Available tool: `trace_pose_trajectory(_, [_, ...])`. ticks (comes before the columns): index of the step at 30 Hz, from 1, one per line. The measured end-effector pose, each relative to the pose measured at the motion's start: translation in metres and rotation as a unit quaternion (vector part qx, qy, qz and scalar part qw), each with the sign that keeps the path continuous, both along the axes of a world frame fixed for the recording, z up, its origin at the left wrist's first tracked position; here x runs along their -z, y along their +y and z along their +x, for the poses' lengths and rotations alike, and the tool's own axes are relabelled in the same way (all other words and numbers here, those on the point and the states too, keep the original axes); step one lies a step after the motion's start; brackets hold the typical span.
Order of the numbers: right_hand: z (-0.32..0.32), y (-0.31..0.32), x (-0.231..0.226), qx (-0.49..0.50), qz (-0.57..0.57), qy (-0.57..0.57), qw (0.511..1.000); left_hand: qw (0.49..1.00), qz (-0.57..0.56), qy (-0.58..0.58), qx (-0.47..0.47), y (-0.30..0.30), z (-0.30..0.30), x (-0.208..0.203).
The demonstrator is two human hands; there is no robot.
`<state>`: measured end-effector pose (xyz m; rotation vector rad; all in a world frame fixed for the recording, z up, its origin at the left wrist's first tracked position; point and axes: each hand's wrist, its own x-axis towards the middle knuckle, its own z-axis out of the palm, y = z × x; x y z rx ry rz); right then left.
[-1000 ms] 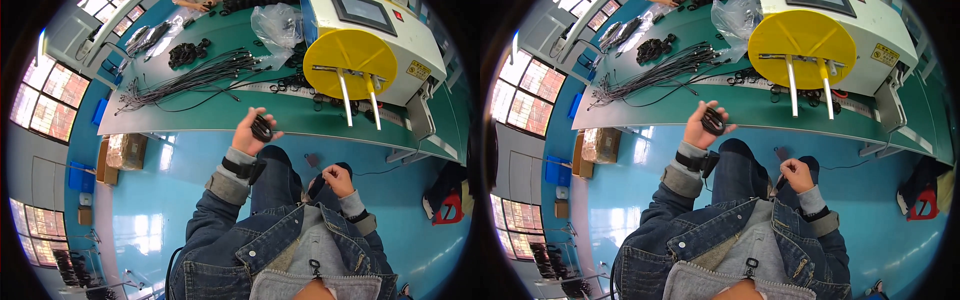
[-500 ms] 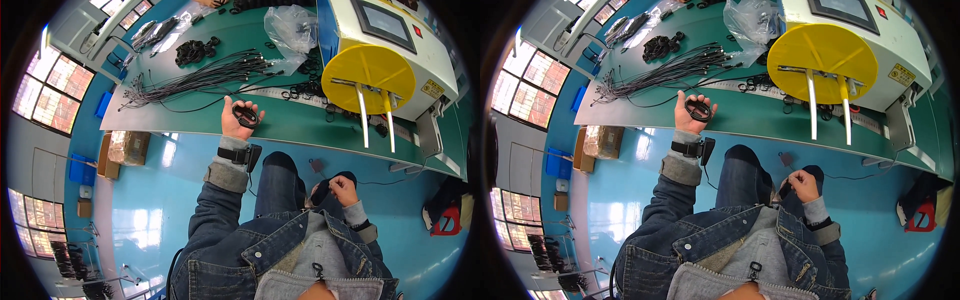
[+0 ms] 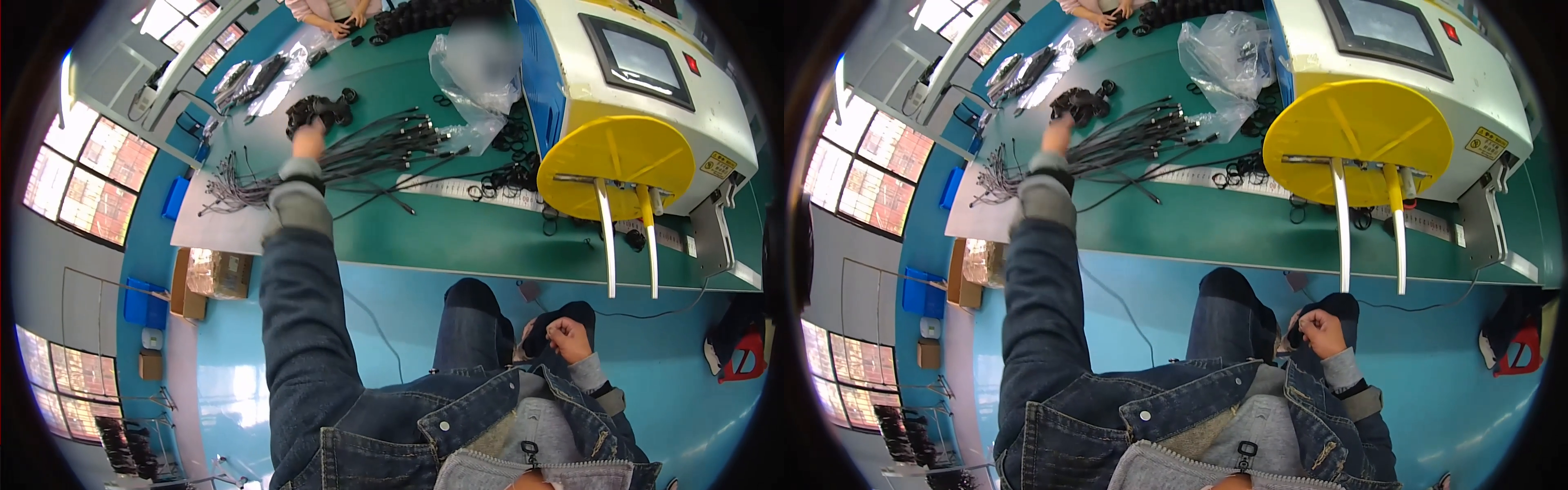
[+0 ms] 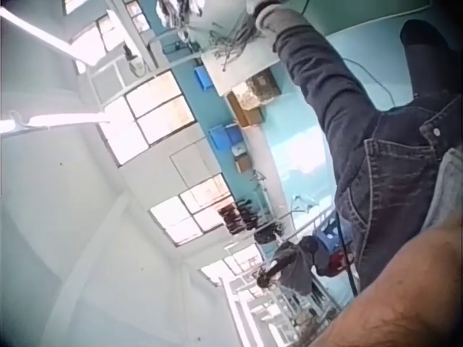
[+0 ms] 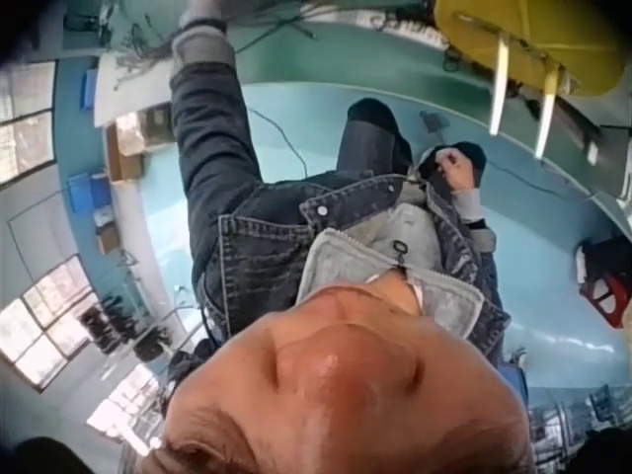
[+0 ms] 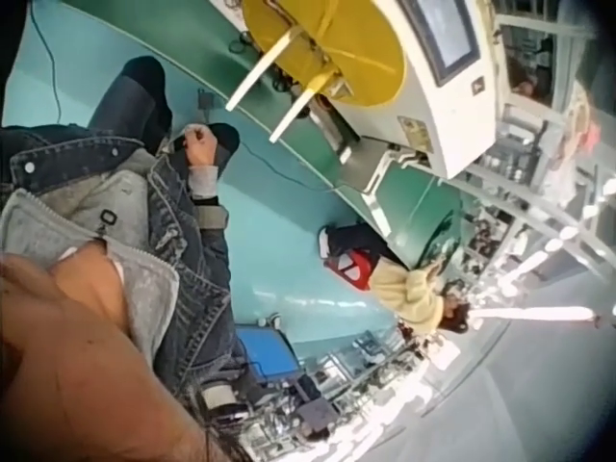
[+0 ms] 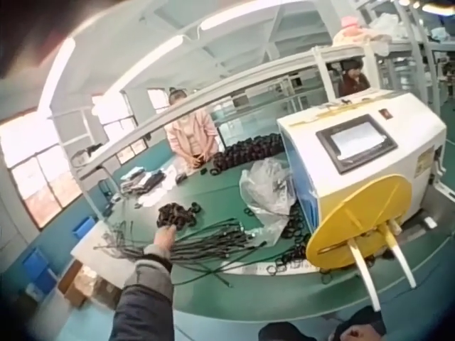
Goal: The person picks up a cable, winds it around the spindles of a machine, and removes the coiled cable. They then secure the coil with a rubber band and place the finished cable onto a pile on the table.
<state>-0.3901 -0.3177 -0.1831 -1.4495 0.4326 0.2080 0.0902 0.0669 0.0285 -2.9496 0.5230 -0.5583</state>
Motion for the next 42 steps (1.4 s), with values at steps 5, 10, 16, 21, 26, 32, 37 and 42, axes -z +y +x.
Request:
trace_pose_trajectory(5, [0.005,0.001,-0.001,0.003,0.009,0.015,1.0,0.964,-0.25,0.01,0.093,-0.031,-0.102,0.104])
trace_pose_trajectory(10, [0.014,0.003,-0.006,-0.037,-0.025,0.009,0.999,0.984,-0.103,0.083,0.117,-0.042,-0.133,0.08])
trace_pose_trajectory(16, [0.002,0.004,-0.009,-0.023,-0.022,-0.019,0.999,0.935,-0.259,-0.022,0.242,-0.051,-0.151,0.039])
trace_pose_trajectory(21, [-0.005,0.005,-0.061,0.049,0.047,-0.11,0.992,0.878,-0.264,0.074,0.393,-0.113,-0.286,-0.027])
trace_pose_trajectory(26, [-0.007,0.04,-0.156,0.092,0.094,-0.236,0.963,0.836,-0.228,0.242,0.436,-0.143,-0.367,0.02])
trace_pose_trajectory(32, [-0.001,0.027,-0.151,-0.159,-0.179,-0.288,0.927,0.745,-0.325,0.334,0.477,-0.147,-0.334,0.015])
trace_pose_trajectory(37, [0.017,0.01,-0.133,-0.167,-0.047,-0.103,0.979,0.937,-0.302,0.034,0.172,-0.043,-0.097,0.0])
trace_pose_trajectory(42, [0.031,0.008,-0.115,-0.101,-0.038,0.045,0.993,0.965,-0.243,0.069,0.073,0.04,0.061,0.036])
